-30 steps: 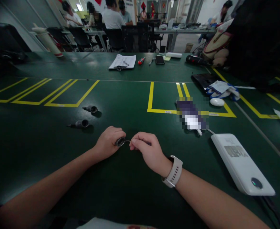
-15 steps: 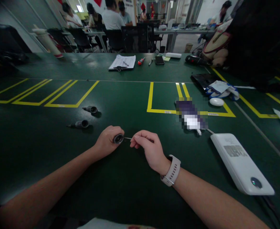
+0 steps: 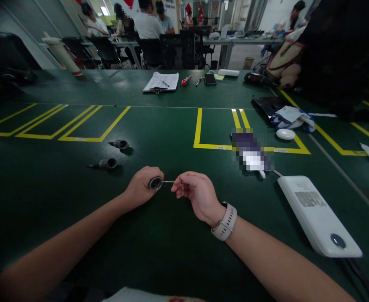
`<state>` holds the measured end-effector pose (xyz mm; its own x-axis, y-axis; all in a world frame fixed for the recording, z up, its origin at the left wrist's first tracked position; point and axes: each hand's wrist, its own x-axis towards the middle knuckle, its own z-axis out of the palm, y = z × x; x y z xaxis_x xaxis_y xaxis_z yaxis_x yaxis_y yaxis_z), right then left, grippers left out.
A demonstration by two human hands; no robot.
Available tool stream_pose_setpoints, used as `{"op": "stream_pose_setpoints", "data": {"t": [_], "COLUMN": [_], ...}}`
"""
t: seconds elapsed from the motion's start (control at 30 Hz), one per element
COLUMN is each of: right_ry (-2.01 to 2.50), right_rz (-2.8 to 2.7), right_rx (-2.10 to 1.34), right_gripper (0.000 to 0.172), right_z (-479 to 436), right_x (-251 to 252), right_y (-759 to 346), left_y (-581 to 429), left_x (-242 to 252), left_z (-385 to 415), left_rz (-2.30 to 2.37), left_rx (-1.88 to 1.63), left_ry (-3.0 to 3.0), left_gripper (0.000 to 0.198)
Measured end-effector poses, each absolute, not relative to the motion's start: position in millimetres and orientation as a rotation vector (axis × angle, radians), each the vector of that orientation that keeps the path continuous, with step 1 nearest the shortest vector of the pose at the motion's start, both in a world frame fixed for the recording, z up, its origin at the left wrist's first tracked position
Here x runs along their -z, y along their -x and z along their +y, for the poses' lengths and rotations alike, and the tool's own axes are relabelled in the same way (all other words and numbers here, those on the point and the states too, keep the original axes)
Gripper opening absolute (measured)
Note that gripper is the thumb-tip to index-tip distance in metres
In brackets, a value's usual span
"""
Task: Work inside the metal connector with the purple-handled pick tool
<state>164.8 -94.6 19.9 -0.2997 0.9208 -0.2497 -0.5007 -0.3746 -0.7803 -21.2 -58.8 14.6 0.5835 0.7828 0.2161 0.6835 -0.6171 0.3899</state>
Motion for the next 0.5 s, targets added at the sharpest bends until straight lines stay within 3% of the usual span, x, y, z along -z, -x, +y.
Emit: {"op": "stream_pose_setpoints", "data": {"t": [0.13,0.37,0.5], "right_ry": [0.871,1.015,0.989], "right_rz": [-0.723,-1.357,-1.241], "right_rx": [-1.817,-1.391,-1.541], "right_gripper": [0.017,0.021,0.020], "right_z": [-95.5,-103.2,-100.2], "right_x": [-18.6,-36.3,-35.0], "right_y": [-164.2,-166.9,-167.2], "left_y": [21.0,19.8,19.0], "left_x": [-14.9,-15.3,-15.2], "left_z": [-57.9,-59.7,-60.9], "left_rz": [1.228,1.258,1.240], "left_rx": [-0.554,-0.452,-0.424], "left_ry": [-2.510,-2.679,-2.719], "left_gripper": [0.009,0.010,0.011]}}
